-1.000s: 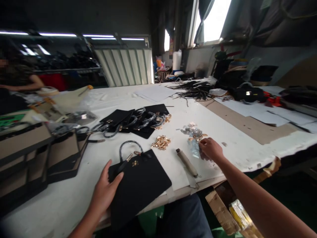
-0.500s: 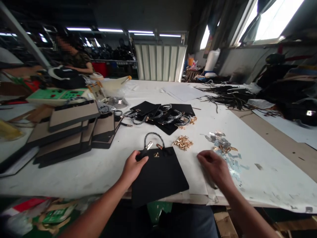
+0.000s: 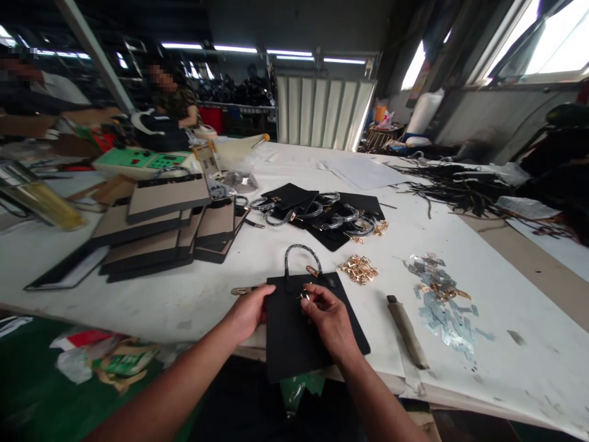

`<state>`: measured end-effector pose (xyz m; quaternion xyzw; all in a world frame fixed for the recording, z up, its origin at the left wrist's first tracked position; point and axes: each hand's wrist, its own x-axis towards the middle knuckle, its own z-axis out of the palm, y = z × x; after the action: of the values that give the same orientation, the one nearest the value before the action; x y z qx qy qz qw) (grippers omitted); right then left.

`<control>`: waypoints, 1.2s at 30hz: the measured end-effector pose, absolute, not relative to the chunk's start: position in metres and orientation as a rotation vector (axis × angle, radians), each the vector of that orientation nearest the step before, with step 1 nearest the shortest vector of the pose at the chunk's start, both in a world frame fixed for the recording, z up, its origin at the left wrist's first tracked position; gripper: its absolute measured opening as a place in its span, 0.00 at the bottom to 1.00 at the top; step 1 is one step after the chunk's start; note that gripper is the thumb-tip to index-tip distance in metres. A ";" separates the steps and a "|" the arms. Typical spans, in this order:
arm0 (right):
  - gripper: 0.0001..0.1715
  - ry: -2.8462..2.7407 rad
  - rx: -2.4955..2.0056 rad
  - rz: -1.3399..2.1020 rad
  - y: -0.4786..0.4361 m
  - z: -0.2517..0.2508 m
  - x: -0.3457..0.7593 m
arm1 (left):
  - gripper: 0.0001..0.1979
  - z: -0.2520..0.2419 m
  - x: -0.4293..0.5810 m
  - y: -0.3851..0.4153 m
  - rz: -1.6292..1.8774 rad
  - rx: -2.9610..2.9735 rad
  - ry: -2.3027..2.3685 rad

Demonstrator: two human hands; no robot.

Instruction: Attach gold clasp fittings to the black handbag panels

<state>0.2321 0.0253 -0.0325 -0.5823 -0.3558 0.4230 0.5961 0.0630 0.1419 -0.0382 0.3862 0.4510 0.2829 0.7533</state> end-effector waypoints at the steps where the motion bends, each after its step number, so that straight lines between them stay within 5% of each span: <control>1: 0.25 -0.823 -1.367 0.981 0.027 -0.032 0.232 | 0.17 -0.037 0.060 0.141 0.570 0.842 0.953; 13: 0.11 -1.134 -1.702 0.540 0.044 -0.027 0.209 | 0.23 -0.037 0.055 0.133 0.631 0.973 0.824; 36: 0.06 -1.325 -1.745 0.247 0.050 -0.038 0.197 | 0.20 -0.043 0.064 0.126 0.749 0.910 0.911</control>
<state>0.1970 0.0501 -0.0378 -0.7061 -0.5363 0.1001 0.4513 0.0635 0.1264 -0.0433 0.4140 0.4144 0.3410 0.7352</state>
